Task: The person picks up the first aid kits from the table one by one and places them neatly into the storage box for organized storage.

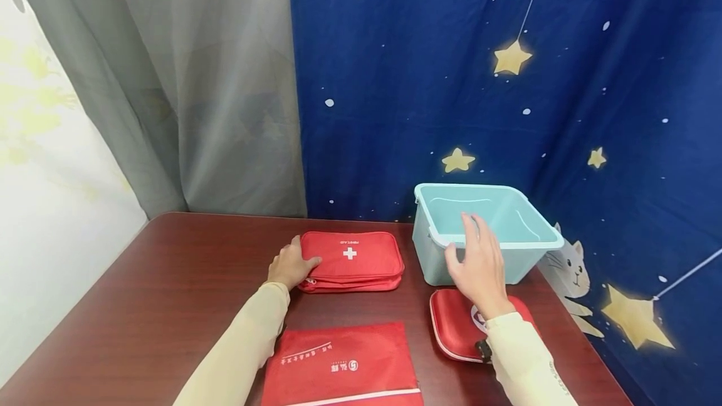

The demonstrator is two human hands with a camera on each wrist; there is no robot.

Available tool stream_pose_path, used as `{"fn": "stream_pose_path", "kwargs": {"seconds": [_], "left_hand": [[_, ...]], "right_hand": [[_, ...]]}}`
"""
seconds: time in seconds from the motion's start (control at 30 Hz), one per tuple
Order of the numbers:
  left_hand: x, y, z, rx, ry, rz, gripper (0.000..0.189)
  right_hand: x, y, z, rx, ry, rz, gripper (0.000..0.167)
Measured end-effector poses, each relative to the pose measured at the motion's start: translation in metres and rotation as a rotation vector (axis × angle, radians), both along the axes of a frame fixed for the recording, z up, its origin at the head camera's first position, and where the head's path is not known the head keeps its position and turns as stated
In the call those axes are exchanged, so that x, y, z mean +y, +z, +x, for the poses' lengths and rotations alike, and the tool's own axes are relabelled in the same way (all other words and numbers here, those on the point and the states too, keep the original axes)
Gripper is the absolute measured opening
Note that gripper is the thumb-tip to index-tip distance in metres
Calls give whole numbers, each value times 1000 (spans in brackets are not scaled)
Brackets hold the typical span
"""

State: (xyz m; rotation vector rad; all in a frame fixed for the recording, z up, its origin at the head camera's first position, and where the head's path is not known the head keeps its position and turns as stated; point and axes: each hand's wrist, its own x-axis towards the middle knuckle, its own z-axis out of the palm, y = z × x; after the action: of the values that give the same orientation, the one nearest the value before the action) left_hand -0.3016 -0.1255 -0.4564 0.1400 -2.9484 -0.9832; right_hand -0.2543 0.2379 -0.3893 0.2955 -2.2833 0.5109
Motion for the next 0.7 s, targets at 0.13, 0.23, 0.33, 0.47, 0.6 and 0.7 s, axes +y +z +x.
{"fn": "stream_pose_path", "kwargs": {"seconds": [0.13,0.23,0.33,0.47,0.6,0.7], "left_hand": [[1,2,1,-25,27,17,82],[1,1,1,-24,33,23,73],[0,0,0,-7,31,39,65],[1,0,0,19,34,55,66],[3,1,0,31,35,59,70],[4,3,1,39,35,55,72]], "right_hand": [[17,-2,2,4,-16,-14,61],[29,-5,5,-6,-36,-13,61],[41,-8,8,-17,-68,-12,62],[57,-12,11,-19,-105,-13,61],[73,-16,13,-21,-137,-19,58],[85,-20,14,-39,-165,-20,57]]}}
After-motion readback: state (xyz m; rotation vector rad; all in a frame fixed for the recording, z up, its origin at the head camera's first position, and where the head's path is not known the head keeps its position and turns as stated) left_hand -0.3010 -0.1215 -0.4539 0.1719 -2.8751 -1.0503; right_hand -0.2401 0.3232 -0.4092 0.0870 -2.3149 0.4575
